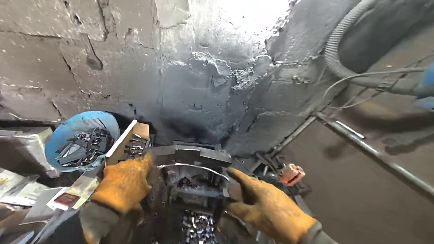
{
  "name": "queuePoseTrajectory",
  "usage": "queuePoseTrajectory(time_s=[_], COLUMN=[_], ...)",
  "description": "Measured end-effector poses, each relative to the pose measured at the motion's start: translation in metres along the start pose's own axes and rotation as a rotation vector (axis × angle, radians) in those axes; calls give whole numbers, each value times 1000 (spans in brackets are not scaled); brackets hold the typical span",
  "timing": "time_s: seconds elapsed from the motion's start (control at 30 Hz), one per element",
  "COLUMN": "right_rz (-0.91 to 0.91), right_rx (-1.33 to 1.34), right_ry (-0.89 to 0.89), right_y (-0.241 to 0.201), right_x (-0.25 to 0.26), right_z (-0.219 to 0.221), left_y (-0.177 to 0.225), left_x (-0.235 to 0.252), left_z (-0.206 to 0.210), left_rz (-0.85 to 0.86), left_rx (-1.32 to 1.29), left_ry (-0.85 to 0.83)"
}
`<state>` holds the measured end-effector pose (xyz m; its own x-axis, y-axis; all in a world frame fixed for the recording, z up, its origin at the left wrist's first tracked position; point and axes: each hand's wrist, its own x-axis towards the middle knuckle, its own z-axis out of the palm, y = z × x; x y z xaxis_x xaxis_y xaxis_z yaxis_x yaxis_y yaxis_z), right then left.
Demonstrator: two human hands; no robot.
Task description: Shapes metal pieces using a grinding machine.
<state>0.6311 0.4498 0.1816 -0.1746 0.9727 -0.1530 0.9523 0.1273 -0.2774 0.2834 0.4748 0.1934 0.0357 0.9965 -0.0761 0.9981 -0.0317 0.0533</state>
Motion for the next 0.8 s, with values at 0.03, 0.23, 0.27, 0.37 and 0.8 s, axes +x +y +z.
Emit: queuePoseTrajectory(time_s=[0.03,0.23,0.27,0.37,0.8], right_rz=[-36,-6,-1,-111,-245], right_rx=[-43,-335,-376,-447,-356], right_ry=[62,239,247,372,446], right_y=[8,17,19,33,39], right_x=[8,47,53,65,79], right_z=[6,6,3,0,5], left_y=[2,21,21,16,-7], left_x=[11,63,71,84,83], left_z=[-1,0,2,8,24], left_rz=[-22,10,47,145,217], left_rx=[-15,10,30,74,36], left_ry=[-54,-111,-132,-147,20])
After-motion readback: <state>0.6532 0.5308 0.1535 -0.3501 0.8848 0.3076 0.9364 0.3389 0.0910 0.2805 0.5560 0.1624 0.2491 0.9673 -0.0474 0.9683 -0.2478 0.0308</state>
